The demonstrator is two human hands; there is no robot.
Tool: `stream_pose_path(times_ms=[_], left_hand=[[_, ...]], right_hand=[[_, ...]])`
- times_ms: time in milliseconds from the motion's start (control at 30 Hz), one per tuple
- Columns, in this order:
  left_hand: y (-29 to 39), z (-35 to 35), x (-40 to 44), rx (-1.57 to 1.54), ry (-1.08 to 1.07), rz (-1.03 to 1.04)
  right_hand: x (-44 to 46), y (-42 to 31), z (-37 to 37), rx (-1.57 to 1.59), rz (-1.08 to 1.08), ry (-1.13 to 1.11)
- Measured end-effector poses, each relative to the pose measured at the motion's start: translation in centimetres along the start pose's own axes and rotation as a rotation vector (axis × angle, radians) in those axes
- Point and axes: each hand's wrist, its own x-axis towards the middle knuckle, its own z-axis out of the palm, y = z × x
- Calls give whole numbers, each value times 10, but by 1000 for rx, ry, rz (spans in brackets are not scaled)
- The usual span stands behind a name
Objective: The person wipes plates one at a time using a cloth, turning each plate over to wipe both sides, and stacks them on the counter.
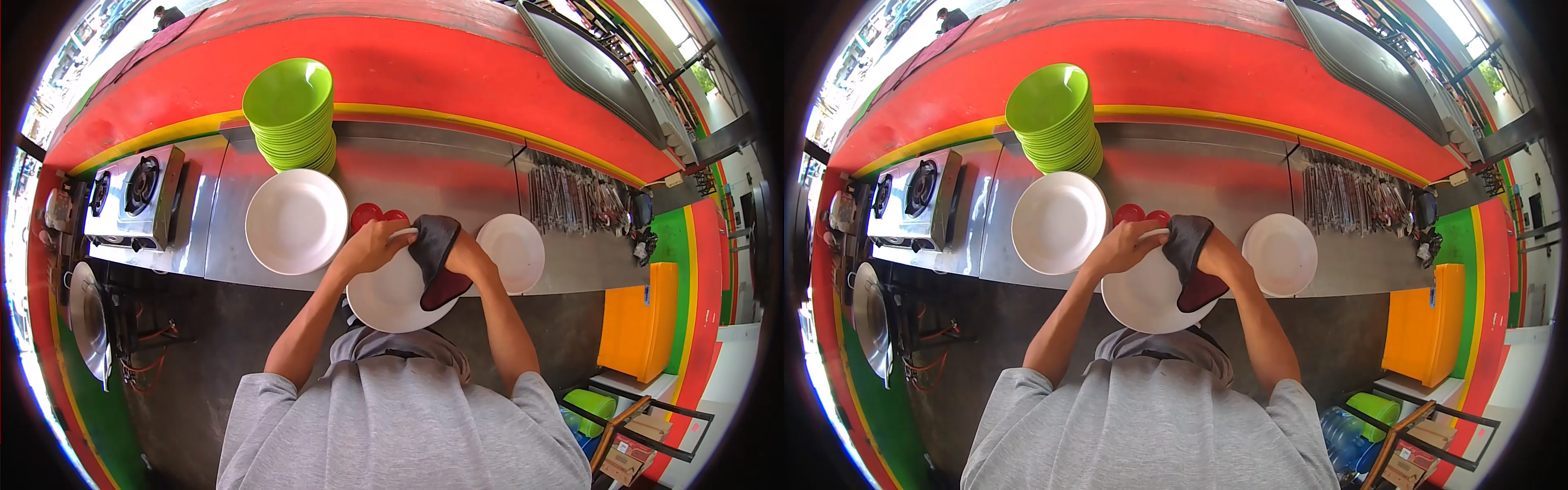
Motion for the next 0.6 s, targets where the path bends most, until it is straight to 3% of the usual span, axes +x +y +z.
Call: stream_pose_path(times_ms=[67, 167, 333, 533, 600], left_hand=[[0, 2, -1, -8, -50, -41], [2, 11, -5, -114, 179, 24], [6, 11, -10, -152, 309, -203], [-11, 19, -14, -228, 536, -297], [-11, 21, -19, -256, 590, -319]], right_hand=[[0, 2, 2, 12, -20, 17], [0, 6, 3, 32, -55, 107], [-4, 36, 2, 40, -165, 303], [-15, 63, 16, -320, -440, 538], [-16, 65, 26, -342, -430, 603]])
